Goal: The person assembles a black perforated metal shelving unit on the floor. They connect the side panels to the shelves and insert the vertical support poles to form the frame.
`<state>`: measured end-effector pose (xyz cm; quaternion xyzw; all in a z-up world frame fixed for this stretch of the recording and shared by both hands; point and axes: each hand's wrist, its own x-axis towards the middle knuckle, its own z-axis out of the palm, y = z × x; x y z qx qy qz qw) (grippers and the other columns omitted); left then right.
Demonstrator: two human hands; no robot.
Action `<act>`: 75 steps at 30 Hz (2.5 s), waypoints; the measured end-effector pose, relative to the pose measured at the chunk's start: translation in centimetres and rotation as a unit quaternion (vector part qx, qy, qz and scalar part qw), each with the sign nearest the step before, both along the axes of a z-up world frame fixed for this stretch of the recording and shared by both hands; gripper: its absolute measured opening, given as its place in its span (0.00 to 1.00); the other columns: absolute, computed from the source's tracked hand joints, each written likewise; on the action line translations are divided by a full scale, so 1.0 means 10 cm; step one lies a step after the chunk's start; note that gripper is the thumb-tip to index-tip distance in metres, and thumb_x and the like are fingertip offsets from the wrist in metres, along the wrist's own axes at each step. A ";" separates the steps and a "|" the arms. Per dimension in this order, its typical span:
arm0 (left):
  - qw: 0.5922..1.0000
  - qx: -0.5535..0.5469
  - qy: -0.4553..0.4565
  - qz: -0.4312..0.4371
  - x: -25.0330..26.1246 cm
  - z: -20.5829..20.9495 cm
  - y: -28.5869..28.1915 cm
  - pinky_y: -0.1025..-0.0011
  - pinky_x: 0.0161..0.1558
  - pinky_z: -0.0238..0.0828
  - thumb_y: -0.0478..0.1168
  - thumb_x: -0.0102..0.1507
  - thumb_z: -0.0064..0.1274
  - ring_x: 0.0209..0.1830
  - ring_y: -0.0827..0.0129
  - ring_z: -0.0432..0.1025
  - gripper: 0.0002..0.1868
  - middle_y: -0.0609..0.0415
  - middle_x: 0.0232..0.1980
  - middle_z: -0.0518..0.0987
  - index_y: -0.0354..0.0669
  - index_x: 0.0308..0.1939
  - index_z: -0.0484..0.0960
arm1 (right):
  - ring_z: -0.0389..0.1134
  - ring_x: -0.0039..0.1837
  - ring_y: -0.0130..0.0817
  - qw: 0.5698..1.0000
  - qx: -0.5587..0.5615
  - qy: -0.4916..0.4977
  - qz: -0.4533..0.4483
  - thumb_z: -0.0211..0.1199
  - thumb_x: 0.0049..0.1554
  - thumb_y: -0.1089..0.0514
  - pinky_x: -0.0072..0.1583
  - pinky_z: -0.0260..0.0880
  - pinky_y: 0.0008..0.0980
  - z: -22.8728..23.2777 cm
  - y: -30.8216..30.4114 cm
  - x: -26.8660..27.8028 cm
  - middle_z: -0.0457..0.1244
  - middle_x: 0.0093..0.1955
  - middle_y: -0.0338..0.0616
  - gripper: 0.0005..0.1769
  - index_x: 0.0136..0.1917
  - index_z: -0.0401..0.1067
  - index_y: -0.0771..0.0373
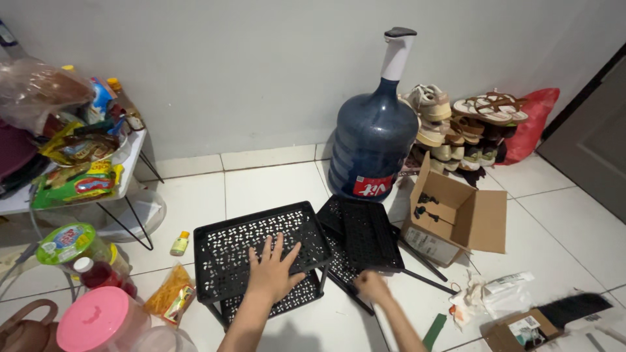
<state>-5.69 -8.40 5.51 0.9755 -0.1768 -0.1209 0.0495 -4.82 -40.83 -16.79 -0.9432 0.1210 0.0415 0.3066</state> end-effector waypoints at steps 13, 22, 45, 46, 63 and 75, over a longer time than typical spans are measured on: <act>0.976 -0.197 0.003 0.093 0.31 0.15 0.08 0.38 0.78 0.30 0.65 0.67 0.41 0.81 0.57 0.47 0.34 0.48 0.81 0.52 0.59 0.73 0.64 | 0.74 0.48 0.51 0.963 -0.248 -0.008 0.108 0.62 0.50 0.66 0.49 0.75 0.45 -0.28 0.51 -0.44 0.69 0.46 0.55 0.31 0.67 0.60 0.63; 0.839 -0.356 -0.269 0.310 0.47 -0.55 1.34 0.48 0.67 0.58 0.42 0.60 0.58 0.70 0.35 0.60 0.41 0.29 0.71 0.62 0.37 0.74 0.57 | 0.73 0.40 0.36 0.994 0.083 0.065 0.037 0.74 0.46 0.56 0.43 0.75 0.36 0.67 0.10 -0.17 0.72 0.42 0.48 0.19 0.49 0.76 0.64; 0.841 -0.474 -0.134 0.221 0.39 -1.20 1.60 0.61 0.67 0.62 0.38 0.58 0.57 0.71 0.47 0.65 0.40 0.35 0.70 0.70 0.40 0.73 0.60 | 0.72 0.35 0.26 0.901 0.336 -0.195 0.191 0.64 0.59 0.56 0.37 0.70 0.26 2.42 3.17 0.54 0.70 0.35 0.44 0.14 0.49 0.77 0.71; 0.833 -0.489 -0.136 0.219 0.37 -1.21 1.60 0.61 0.67 0.62 0.38 0.58 0.57 0.71 0.47 0.66 0.40 0.36 0.70 0.70 0.40 0.73 0.60 | 0.72 0.35 0.26 0.907 0.323 -0.189 0.195 0.64 0.59 0.56 0.38 0.70 0.26 2.42 3.20 0.54 0.70 0.35 0.44 0.14 0.49 0.77 0.70; 0.818 -0.515 -0.144 0.212 0.24 -1.04 1.55 0.58 0.68 0.61 0.40 0.60 0.55 0.71 0.45 0.65 0.38 0.34 0.69 0.71 0.39 0.73 0.60 | 0.73 0.40 0.50 0.923 0.063 -0.172 0.338 0.65 0.55 0.52 0.45 0.72 0.42 2.80 3.49 0.81 0.69 0.36 0.58 0.16 0.44 0.76 0.70; 0.659 -0.717 -0.190 0.124 0.55 -0.27 1.73 0.63 0.68 0.60 0.34 0.58 0.54 0.78 0.56 0.53 0.48 0.40 0.77 0.60 0.37 0.79 0.47 | 0.72 0.42 0.56 0.917 0.064 -0.185 0.347 0.63 0.56 0.53 0.47 0.71 0.46 2.69 3.48 0.88 0.69 0.37 0.61 0.15 0.44 0.75 0.70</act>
